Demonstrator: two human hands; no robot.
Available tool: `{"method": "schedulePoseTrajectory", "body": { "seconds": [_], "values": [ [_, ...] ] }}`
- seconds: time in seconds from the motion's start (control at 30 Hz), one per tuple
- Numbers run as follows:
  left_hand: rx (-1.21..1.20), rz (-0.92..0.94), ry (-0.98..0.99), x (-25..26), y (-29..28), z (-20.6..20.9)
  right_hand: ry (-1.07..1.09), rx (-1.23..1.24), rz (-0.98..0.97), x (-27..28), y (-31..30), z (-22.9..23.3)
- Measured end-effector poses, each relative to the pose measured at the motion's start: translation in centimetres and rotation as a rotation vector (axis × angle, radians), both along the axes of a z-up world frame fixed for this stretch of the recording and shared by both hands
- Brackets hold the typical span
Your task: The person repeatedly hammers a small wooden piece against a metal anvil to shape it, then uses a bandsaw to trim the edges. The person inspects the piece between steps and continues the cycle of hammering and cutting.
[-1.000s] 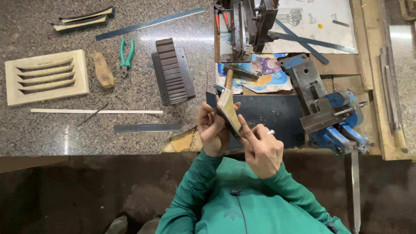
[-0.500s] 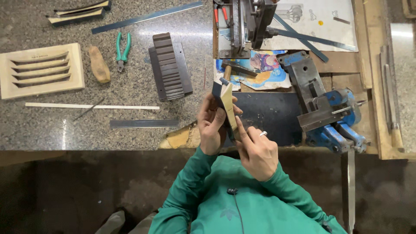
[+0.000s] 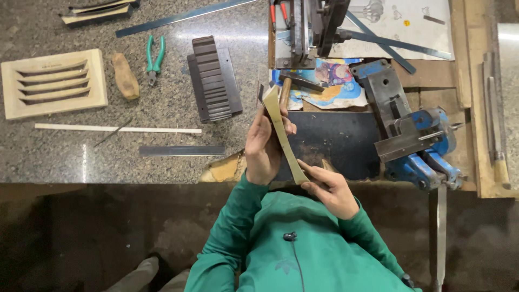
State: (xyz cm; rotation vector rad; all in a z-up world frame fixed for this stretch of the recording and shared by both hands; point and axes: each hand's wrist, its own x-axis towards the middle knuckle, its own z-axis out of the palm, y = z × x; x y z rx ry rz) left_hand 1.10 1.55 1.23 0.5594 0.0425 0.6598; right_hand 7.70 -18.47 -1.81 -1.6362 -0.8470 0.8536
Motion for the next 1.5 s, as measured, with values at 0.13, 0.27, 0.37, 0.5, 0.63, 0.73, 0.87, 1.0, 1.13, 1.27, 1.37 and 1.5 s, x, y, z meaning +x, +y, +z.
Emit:
{"method": "schedulePoseTrajectory", "body": {
  "seconds": [0.13,0.27,0.37,0.5,0.63,0.73,0.87,1.0,1.13,1.27,1.37,1.5],
  "values": [
    [0.124,0.029,0.053,0.6,-0.4,0.6,0.047,0.007,-0.085,0.1,-0.2,-0.2],
    [0.199,0.030,0.070,0.9,-0.6,0.5,-0.056,0.040,-0.077,-0.1,0.7,2.3],
    [0.274,0.020,0.131,1.0,-0.7,0.5,-0.404,0.204,-0.047,-0.1,1.9,5.5],
    [0.236,-0.119,0.161,1.1,-1.8,0.8,-0.617,0.130,-0.141,0.3,4.0,6.3],
    [0.232,-0.222,0.070,1.3,-0.3,2.8,-0.651,0.113,-0.191,-0.3,3.6,6.1],
    [0.148,-0.314,-0.007,0.8,1.0,3.4,-0.731,0.161,-0.188,-0.8,3.4,6.2],
    [0.072,-0.380,-0.036,0.8,1.1,3.1,-0.852,0.135,-0.194,-1.0,3.1,7.1],
    [0.062,-0.403,-0.027,1.2,1.1,2.9,-0.874,0.129,-0.190,-0.8,2.6,7.5],
    [0.051,-0.381,-0.034,1.4,0.6,3.1,-0.863,0.111,-0.195,-0.7,2.4,7.5],
    [0.089,-0.390,-0.056,1.9,0.3,3.3,-0.837,0.119,-0.215,-0.6,2.0,7.4],
    [0.026,-0.333,0.013,1.9,-0.8,3.1,-0.791,0.115,-0.228,-0.4,2.0,7.2],
    [-0.028,-0.296,0.037,2.3,-1.8,2.2,-0.758,0.107,-0.236,-0.2,1.8,6.9]
  ]
}}
